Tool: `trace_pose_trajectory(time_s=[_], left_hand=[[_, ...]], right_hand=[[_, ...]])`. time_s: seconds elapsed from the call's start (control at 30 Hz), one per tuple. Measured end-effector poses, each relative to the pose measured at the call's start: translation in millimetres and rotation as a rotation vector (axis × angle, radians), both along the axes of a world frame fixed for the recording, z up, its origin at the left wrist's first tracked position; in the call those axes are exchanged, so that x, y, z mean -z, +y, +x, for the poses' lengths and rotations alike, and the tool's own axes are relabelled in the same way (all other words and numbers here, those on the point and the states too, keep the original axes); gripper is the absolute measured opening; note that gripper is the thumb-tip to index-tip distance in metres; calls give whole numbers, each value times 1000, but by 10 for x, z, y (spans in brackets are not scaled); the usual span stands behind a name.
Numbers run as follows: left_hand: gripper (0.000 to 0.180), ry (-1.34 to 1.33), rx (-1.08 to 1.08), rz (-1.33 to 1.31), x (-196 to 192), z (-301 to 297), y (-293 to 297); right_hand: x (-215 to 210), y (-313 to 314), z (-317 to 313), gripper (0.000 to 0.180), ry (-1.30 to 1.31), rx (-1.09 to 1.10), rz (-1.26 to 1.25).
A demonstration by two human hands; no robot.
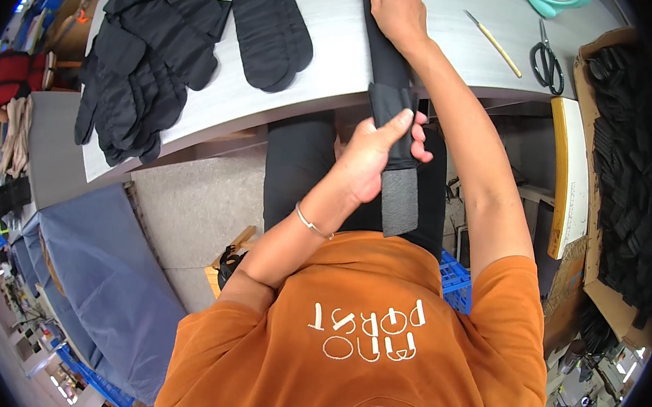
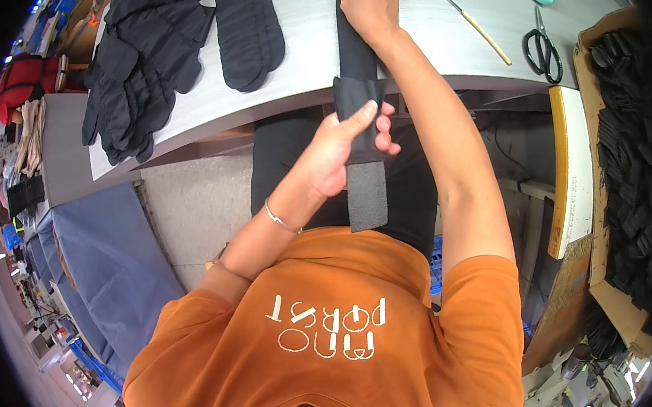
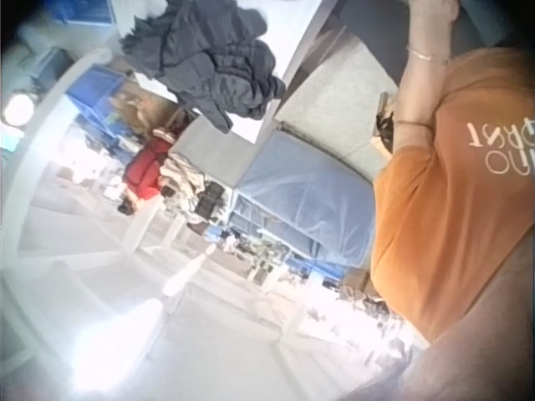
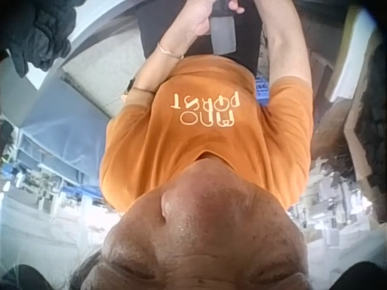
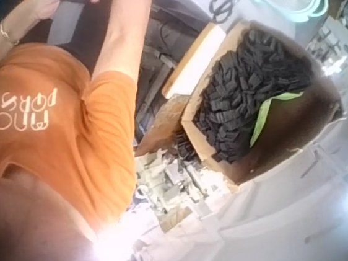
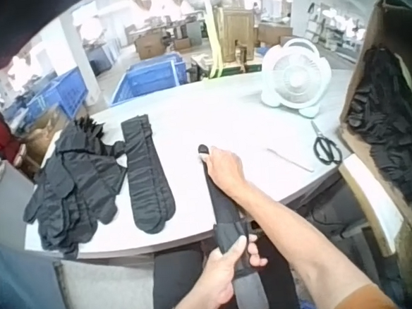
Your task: Inserting grey foam padding into black fabric sleeves to assemble straps at a workbench.
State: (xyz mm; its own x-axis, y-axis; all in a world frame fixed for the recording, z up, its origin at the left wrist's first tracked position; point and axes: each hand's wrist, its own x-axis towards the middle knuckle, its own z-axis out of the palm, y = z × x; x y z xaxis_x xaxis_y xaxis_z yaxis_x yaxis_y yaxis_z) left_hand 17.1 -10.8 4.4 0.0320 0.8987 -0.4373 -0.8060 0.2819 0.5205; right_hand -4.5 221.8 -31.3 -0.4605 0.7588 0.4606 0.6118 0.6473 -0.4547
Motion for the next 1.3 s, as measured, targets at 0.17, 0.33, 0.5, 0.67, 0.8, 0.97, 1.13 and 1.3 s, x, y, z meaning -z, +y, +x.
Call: trace_pose_trajectory(time_s=[0.17,0.33,0.5,0.67,0.8,0.97,1.13,1.3], left_hand=[[34,-80,33,11,-2,172,-376],[41,-182,71,-32,147,-64,-148],[44,-138,89,37,174,-114,103],[35,33,70,27,-92,132,-386],[40,-12,120,-32,72,64,-483],[47,-233,53,-106,45,-65,-242],[42,-32,130,-13,-13,5,-602],[36,72,115,-19,-73,-153,-922]], right_hand=[[18,192,-25,34,-1,45,32],[24,130,11,34,358,-141,72],[-20,123,-113,32,-10,70,47],[50,226,-67,30,20,70,73],[39,202,-102,31,37,128,52],[0,127,-136,32,43,130,42],[41,188,-102,33,41,136,33],[16,140,-162,32,70,182,-3]])
